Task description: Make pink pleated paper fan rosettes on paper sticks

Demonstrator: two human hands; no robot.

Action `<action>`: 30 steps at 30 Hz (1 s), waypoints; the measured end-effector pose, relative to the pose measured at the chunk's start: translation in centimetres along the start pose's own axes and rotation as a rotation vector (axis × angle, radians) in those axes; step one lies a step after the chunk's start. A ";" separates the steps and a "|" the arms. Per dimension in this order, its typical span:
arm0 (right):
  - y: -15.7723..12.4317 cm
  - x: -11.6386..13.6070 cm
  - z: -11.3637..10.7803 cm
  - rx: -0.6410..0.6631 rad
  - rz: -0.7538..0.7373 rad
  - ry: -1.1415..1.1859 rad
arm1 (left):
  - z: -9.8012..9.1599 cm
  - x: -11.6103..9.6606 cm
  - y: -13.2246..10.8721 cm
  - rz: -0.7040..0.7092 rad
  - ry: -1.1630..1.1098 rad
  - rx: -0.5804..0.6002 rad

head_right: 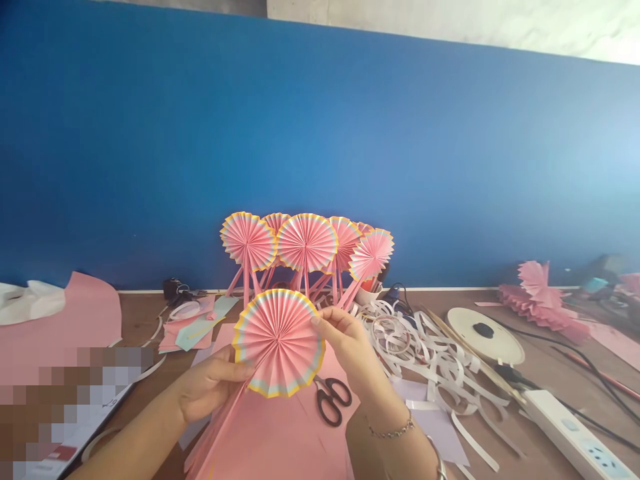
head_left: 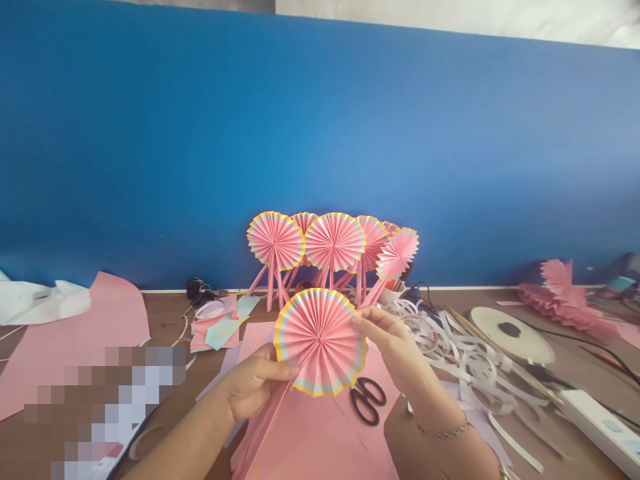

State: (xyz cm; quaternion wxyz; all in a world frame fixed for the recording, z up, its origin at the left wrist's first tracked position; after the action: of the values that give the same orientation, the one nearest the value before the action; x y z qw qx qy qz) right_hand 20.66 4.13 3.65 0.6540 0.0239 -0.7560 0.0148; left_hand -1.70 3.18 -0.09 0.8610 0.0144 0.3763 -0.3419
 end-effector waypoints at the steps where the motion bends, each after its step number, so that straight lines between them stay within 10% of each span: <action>1: 0.0 0.0 0.0 -0.002 -0.010 -0.004 | 0.1 0.0 0.0 0.008 -0.004 -0.007; 8: 0.2 -0.5 0.9 -0.112 -0.075 -0.128 | 1.0 -0.2 0.1 0.318 -0.154 -0.221; 13: -2.1 -1.7 5.2 0.186 -0.154 -0.440 | 2.1 0.3 0.3 0.475 -0.184 -0.266; 30: -4.4 -2.7 8.6 0.038 -0.441 -0.751 | 3.5 2.9 0.3 0.486 -0.199 -0.269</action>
State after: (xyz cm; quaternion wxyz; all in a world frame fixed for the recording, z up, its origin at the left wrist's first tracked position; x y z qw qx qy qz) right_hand 12.83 -0.63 -0.34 0.3204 0.2005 -0.9179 -0.1208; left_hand 2.07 0.75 0.41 0.9445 -0.0437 0.3175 -0.0723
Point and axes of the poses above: each hand's wrist, its own y-axis towards the middle knuckle, its own z-axis out of the palm, x = y × z, the point moved 1 cm from there along y, towards the middle knuckle, and after that the axes turned 10 degrees about -y, right-handed, at the moved point
